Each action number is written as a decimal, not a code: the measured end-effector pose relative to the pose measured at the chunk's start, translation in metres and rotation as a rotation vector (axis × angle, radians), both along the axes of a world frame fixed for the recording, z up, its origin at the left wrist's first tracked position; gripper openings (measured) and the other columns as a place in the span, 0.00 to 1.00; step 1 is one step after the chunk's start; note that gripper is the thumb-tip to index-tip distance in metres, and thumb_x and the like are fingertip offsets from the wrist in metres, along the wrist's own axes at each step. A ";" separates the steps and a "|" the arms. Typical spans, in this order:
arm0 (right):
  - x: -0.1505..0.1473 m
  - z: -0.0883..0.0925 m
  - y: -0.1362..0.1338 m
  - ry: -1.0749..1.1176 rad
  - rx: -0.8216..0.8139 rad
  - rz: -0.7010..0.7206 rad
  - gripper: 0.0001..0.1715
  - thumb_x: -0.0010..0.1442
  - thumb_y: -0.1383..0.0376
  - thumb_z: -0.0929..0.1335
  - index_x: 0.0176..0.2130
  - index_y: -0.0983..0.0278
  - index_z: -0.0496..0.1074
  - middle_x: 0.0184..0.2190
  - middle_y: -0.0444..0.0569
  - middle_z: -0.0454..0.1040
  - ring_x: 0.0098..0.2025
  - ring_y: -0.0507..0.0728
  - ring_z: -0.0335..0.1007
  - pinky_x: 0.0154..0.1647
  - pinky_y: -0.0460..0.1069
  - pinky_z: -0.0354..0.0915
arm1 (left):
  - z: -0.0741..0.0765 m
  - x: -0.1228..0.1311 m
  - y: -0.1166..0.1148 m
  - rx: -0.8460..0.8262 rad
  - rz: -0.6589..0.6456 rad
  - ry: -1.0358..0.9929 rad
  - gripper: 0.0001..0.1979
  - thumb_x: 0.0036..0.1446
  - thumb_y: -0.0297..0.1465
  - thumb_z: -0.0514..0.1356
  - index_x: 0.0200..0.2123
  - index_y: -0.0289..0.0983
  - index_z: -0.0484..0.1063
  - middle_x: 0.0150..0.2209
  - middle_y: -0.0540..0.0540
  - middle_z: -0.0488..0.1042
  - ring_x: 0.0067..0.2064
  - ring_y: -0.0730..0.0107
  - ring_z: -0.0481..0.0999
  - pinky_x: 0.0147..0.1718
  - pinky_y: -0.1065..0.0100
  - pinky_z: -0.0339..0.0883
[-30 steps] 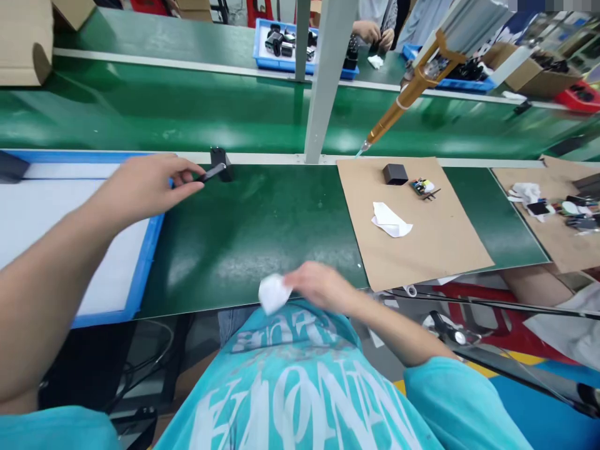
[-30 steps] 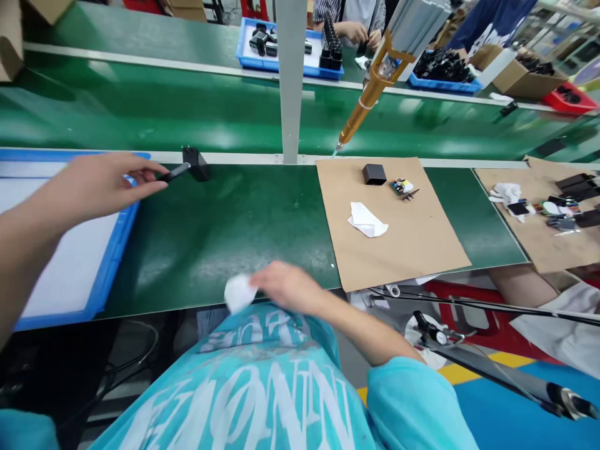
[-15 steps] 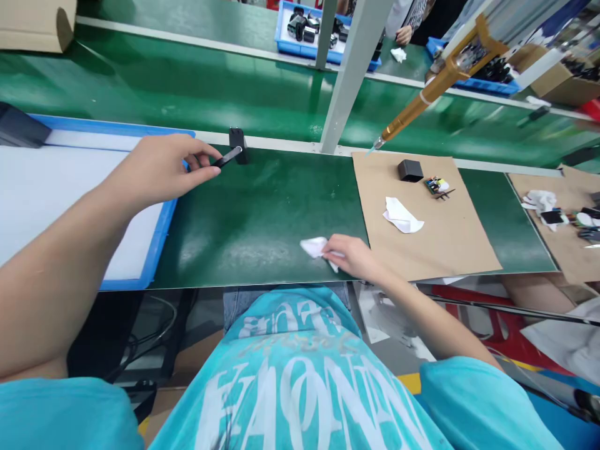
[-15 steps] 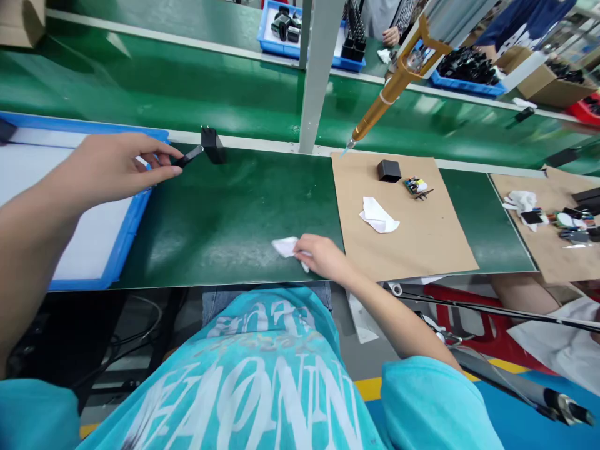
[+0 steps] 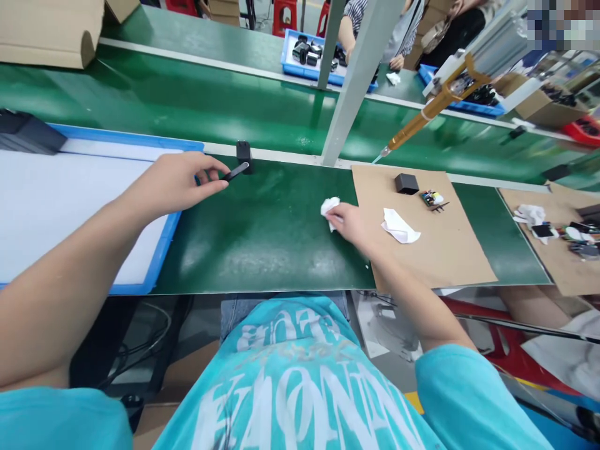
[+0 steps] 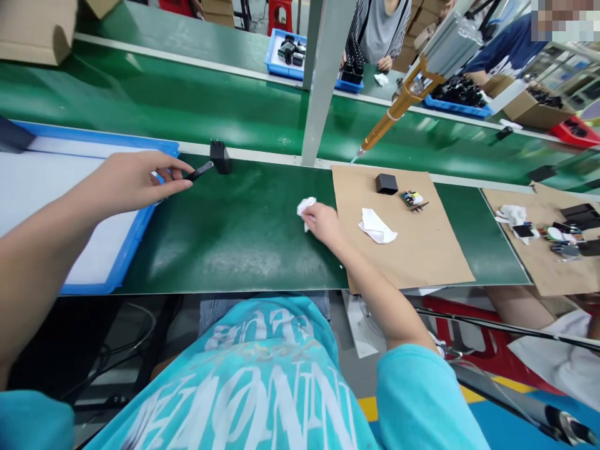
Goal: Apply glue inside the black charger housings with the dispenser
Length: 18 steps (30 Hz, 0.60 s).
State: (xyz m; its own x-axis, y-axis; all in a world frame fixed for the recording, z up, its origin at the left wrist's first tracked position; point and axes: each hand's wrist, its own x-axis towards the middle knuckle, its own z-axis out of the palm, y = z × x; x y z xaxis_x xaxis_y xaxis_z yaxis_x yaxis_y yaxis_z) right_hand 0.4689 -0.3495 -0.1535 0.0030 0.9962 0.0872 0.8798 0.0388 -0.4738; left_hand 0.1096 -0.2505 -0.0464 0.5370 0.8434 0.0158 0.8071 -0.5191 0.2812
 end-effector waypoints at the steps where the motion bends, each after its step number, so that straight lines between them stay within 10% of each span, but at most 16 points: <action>1: -0.003 0.000 0.004 -0.003 -0.014 0.021 0.08 0.58 0.65 0.66 0.34 0.63 0.76 0.38 0.52 0.77 0.40 0.59 0.73 0.43 0.51 0.66 | 0.000 -0.001 -0.001 0.005 -0.007 0.001 0.17 0.58 0.39 0.55 0.47 0.37 0.73 0.34 0.49 0.75 0.33 0.70 0.70 0.37 0.69 0.64; 11: 0.000 0.007 0.023 -0.046 -0.037 0.057 0.08 0.58 0.68 0.65 0.33 0.65 0.75 0.35 0.52 0.78 0.36 0.57 0.72 0.39 0.50 0.64 | -0.004 -0.011 -0.005 -0.006 -0.013 -0.072 0.17 0.57 0.38 0.56 0.47 0.37 0.74 0.34 0.49 0.75 0.33 0.70 0.71 0.36 0.68 0.65; 18: -0.063 0.005 0.046 -0.051 -0.029 0.215 0.06 0.57 0.68 0.67 0.32 0.63 0.75 0.34 0.50 0.77 0.37 0.56 0.72 0.40 0.48 0.62 | -0.018 -0.007 -0.001 -0.038 -0.035 -0.077 0.18 0.56 0.40 0.55 0.46 0.39 0.75 0.35 0.47 0.76 0.33 0.67 0.73 0.34 0.67 0.65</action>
State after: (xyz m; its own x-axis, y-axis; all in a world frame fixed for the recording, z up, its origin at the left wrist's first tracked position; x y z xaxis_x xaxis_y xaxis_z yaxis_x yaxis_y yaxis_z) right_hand 0.4057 -0.3035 -0.1488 -0.2134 0.9755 0.0534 0.8755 0.2152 -0.4326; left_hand 0.1023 -0.2513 -0.0644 0.5646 0.8250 0.0265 0.7639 -0.5344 0.3617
